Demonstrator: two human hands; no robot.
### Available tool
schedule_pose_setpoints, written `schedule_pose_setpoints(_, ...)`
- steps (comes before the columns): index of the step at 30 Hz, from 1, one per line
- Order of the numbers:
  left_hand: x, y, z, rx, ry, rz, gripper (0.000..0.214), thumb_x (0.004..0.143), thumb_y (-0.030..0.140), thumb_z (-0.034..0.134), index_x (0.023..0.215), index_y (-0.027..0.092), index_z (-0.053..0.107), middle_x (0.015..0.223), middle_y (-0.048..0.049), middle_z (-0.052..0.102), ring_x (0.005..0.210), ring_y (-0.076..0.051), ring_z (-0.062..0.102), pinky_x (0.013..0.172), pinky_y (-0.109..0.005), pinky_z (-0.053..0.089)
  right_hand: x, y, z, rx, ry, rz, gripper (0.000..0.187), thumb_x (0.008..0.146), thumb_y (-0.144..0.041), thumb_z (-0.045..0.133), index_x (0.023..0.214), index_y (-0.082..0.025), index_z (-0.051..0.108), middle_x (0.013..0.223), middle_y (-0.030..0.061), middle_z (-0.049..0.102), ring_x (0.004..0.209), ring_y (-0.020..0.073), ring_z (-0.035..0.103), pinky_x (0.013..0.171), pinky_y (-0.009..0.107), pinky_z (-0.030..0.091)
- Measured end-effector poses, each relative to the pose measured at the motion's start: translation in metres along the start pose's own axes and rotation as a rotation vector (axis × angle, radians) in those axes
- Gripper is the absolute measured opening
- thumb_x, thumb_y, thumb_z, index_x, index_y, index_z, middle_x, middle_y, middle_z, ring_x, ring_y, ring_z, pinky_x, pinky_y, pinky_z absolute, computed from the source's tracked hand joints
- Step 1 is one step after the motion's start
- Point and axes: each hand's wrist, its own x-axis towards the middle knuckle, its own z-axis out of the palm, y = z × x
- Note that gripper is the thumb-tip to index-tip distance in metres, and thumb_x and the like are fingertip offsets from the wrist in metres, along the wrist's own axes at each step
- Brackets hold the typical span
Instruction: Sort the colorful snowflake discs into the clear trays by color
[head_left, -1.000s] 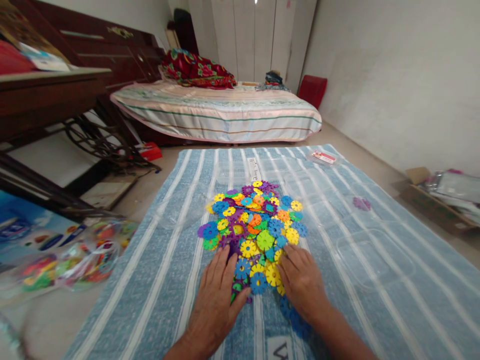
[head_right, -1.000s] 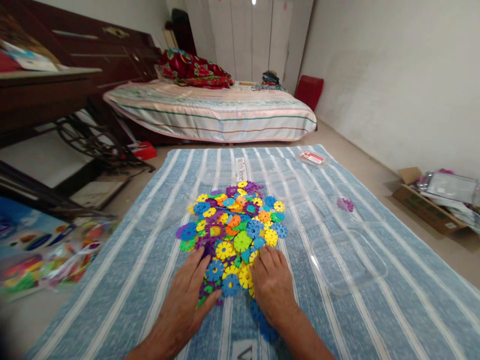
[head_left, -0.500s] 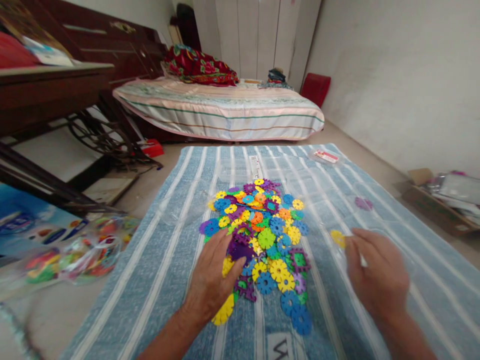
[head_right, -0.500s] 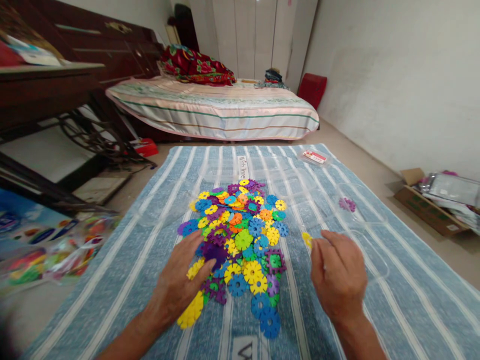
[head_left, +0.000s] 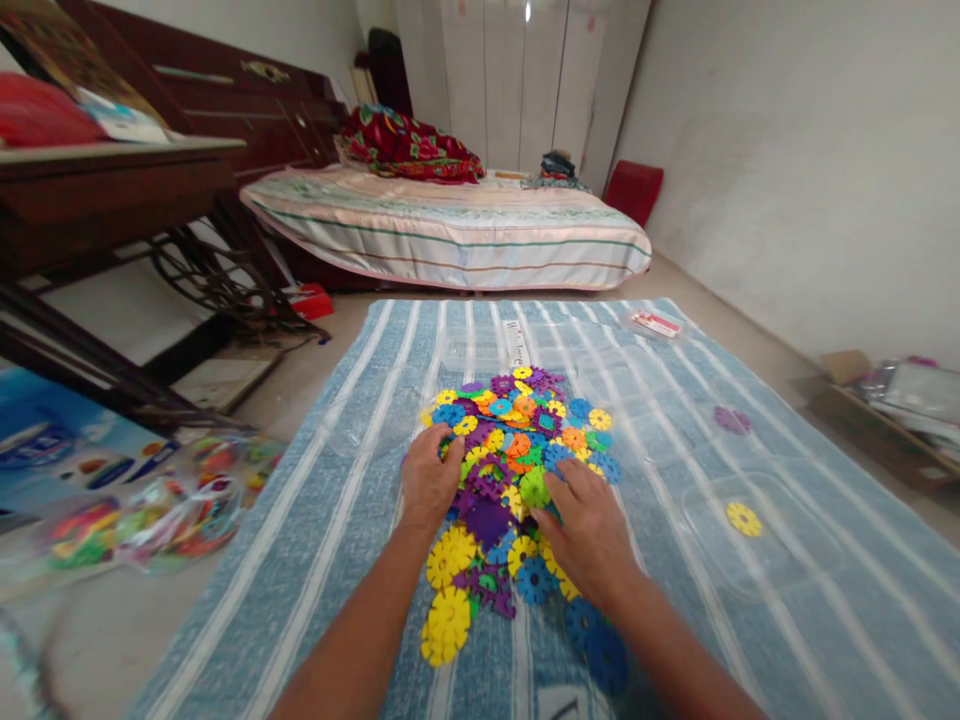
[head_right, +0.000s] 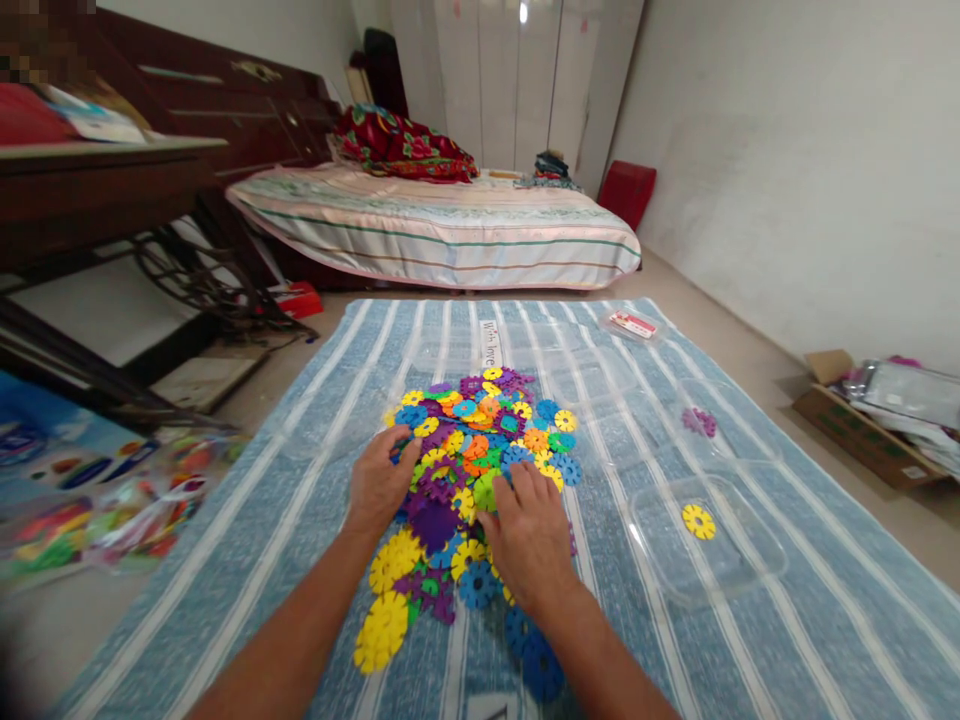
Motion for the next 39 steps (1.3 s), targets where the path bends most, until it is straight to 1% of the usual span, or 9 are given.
schedule_pose_setpoints(3,-0.004,-0.007,0.001,-0.021,0.032,0.022,0.028,0.082,0.038,0.047,0.092,0.017,0.061,0.099,-0.0085,0.066,0.096,-0.021,0.06,0.088,-0.036,0.048,0.01,-0.004,0.011,-0.032,-0.1,0.032,0.031,0.077,-0.026,0.059,0.107,-0.016,0.059,0.118,0.0163,0.056,0.116,0.0317,0.046,0.092,0.05,0.043)
schedule_pose_setpoints(6,-0.008,-0.007,-0.001,-0.024,0.057,0.064,0.025,0.082,0.037,0.047,0.091,0.018,0.061,0.099,-0.0079,0.067,0.097,-0.02,0.06,0.09,-0.036,0.047,0.009,-0.004,0.015,-0.037,-0.127,0.045,0.03,0.077,-0.025,0.06,0.105,-0.014,0.06,0.118,0.0174,0.056,0.116,0.0319,0.046,0.093,0.05,0.042)
schedule_pose_setpoints(14,-0.008,-0.003,0.0,-0.003,0.101,0.144,0.023,0.083,0.032,0.048,0.09,0.015,0.063,0.095,-0.0093,0.068,0.094,-0.021,0.061,0.089,-0.036,0.048,-0.016,0.008,0.0,0.084,-0.177,-0.029,0.029,0.074,-0.038,0.065,0.096,-0.018,0.065,0.12,0.0144,0.055,0.117,0.0303,0.046,0.095,0.047,0.041)
schedule_pose_setpoints(17,-0.008,-0.004,0.002,0.003,0.131,0.175,0.023,0.082,0.031,0.049,0.089,0.015,0.063,0.094,-0.0098,0.068,0.093,-0.021,0.061,0.088,-0.036,0.048,-0.014,0.015,0.001,0.091,-0.112,-0.053,0.027,0.078,-0.041,0.06,0.094,-0.019,0.065,0.116,0.0133,0.057,0.113,0.0283,0.049,0.093,0.046,0.042)
schedule_pose_setpoints(20,-0.008,-0.005,0.0,0.027,0.174,0.194,0.021,0.082,0.031,0.049,0.088,0.015,0.063,0.095,-0.0104,0.068,0.094,-0.022,0.061,0.089,-0.036,0.047,0.003,0.02,0.012,0.036,-0.034,-0.05,0.021,0.084,-0.03,0.052,0.096,-0.019,0.065,0.111,0.012,0.059,0.11,0.0249,0.05,0.092,0.042,0.042)
schedule_pose_setpoints(25,-0.007,-0.009,-0.004,0.076,0.209,0.177,0.02,0.082,0.03,0.048,0.087,0.016,0.062,0.097,-0.0103,0.068,0.096,-0.023,0.06,0.089,-0.038,0.046,0.036,0.023,0.034,-0.131,-0.032,-0.111,0.022,0.084,-0.017,0.05,0.1,-0.019,0.065,0.108,0.012,0.06,0.108,0.0251,0.048,0.091,0.04,0.04)
schedule_pose_setpoints(30,-0.007,-0.013,-0.004,0.096,0.2,0.136,0.02,0.081,0.03,0.048,0.086,0.016,0.062,0.098,-0.0104,0.067,0.096,-0.023,0.06,0.09,-0.037,0.046,0.039,0.027,0.043,-0.141,0.054,-0.222,0.017,0.084,-0.014,0.05,0.087,-0.018,0.066,0.101,0.0095,0.061,0.106,0.0232,0.048,0.091,0.038,0.038)
schedule_pose_setpoints(35,-0.006,-0.013,-0.003,0.08,0.189,0.113,0.019,0.081,0.031,0.048,0.085,0.017,0.062,0.097,-0.0095,0.067,0.096,-0.022,0.06,0.091,-0.036,0.045,0.024,0.028,0.035,-0.029,0.123,-0.277,0.017,0.085,-0.015,0.05,0.075,-0.018,0.064,0.092,0.0076,0.063,0.098,0.02,0.052,0.087,0.034,0.042)
schedule_pose_setpoints(39,-0.005,-0.014,-0.003,0.091,0.168,0.103,0.02,0.08,0.031,0.047,0.086,0.018,0.061,0.099,-0.0092,0.067,0.097,-0.022,0.059,0.091,-0.036,0.045,0.018,0.031,0.01,0.008,0.102,-0.277,0.018,0.086,-0.017,0.05,0.074,-0.019,0.063,0.088,0.0063,0.064,0.093,0.0181,0.054,0.083,0.033,0.043)
